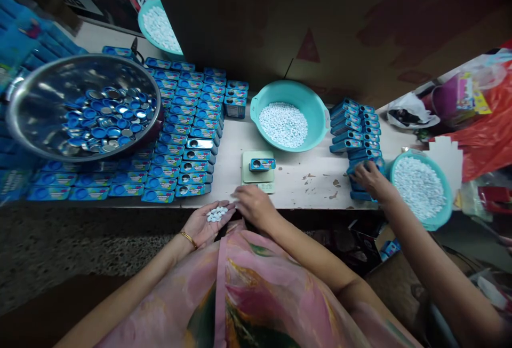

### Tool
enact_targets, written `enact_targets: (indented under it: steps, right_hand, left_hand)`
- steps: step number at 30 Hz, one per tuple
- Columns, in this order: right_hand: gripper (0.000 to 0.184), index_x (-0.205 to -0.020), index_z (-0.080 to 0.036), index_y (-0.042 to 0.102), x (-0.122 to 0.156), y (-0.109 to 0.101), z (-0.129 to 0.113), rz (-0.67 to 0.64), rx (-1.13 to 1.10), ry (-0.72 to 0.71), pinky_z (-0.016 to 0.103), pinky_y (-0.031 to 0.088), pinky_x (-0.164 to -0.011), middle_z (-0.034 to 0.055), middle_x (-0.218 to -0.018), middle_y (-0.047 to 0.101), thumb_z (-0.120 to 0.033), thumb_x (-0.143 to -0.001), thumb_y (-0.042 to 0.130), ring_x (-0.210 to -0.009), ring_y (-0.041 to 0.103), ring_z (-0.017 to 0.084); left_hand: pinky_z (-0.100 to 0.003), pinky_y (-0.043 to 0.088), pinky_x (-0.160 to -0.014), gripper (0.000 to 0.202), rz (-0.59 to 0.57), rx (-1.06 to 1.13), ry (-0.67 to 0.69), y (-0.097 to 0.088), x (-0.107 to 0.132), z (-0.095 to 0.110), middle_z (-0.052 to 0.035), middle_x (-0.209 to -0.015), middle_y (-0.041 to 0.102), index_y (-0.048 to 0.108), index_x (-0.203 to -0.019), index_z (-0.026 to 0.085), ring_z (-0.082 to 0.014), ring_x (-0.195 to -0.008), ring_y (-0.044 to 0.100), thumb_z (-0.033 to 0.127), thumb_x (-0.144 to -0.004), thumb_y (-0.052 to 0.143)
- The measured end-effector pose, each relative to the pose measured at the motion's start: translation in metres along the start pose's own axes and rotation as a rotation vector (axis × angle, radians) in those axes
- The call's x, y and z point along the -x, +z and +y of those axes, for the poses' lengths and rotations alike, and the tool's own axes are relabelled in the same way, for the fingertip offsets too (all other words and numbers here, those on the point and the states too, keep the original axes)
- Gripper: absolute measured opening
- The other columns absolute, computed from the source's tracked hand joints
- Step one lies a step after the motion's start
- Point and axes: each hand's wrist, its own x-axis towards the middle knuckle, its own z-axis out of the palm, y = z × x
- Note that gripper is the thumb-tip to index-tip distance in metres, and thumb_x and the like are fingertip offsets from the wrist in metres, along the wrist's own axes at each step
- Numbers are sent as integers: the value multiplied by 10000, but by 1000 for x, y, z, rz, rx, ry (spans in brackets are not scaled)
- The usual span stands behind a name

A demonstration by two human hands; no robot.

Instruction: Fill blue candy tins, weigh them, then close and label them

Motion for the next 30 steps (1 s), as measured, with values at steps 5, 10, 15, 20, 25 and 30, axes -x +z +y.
enact_targets:
  steps: [5, 10, 15, 20, 25, 30]
  right_hand:
    - [420, -1147, -173, 424, 16, -17, 78, 492, -136, 521, 349, 424, -812, 109, -1105, 493, -274, -754, 531, -996, 473, 193]
    - [446, -1109, -169, 465, -3, 0, 125, 287, -393, 463, 333, 419, -823, 62, -1027, 559, -269, -688, 574, -953, 518, 185]
    - [343, -1069, -185, 501, -23, -32, 87, 303, -267, 317, 319, 422, -791, 49, -967, 564, -269, -739, 534, -889, 522, 180]
    - [423, -1198, -222, 443, -38, -112, 59, 440, 200, 204, 367, 363, -860, 75, -1086, 519, -236, -779, 490, -1000, 455, 220]
    - [391, -1197, -213, 452, -60, -167, 79, 440, 625, 179, 404, 313, -829, 94, -1038, 519, -237, -807, 448, -953, 431, 250]
    - [327, -1156, -201, 470, -85, -171, 94, 205, 828, -90, 391, 276, -852, 95, -1015, 526, -159, -854, 353, -951, 406, 219]
  left_hand:
    - [-276, 543, -618, 160, 26, 17, 54, 8, -9, 8, -158, -810, 643, 592, -780, 58, -211, -769, 632, 152, -806, 465]
    - [-340, 542, -672, 185, 8, 59, 147, 29, -33, 27, -181, -824, 637, 595, -794, 56, -235, -806, 626, 142, -809, 432]
    - [-346, 534, -659, 200, -11, 99, 190, 68, -55, 43, -183, -800, 628, 584, -806, 50, -240, -792, 621, 143, -806, 407]
    - [-328, 510, -668, 223, -150, 70, 231, 164, -77, 57, -128, -713, 594, 565, -859, 62, -198, -727, 603, 174, -822, 375]
    - [-426, 447, -732, 442, -166, -152, 235, 253, -103, 71, -88, -771, 562, 535, -941, 133, -220, -759, 561, 524, -756, 444]
    - [-365, 431, -743, 461, -239, -128, 235, 268, -131, 70, -105, -847, 570, 539, -936, 130, -207, -785, 558, 518, -813, 322]
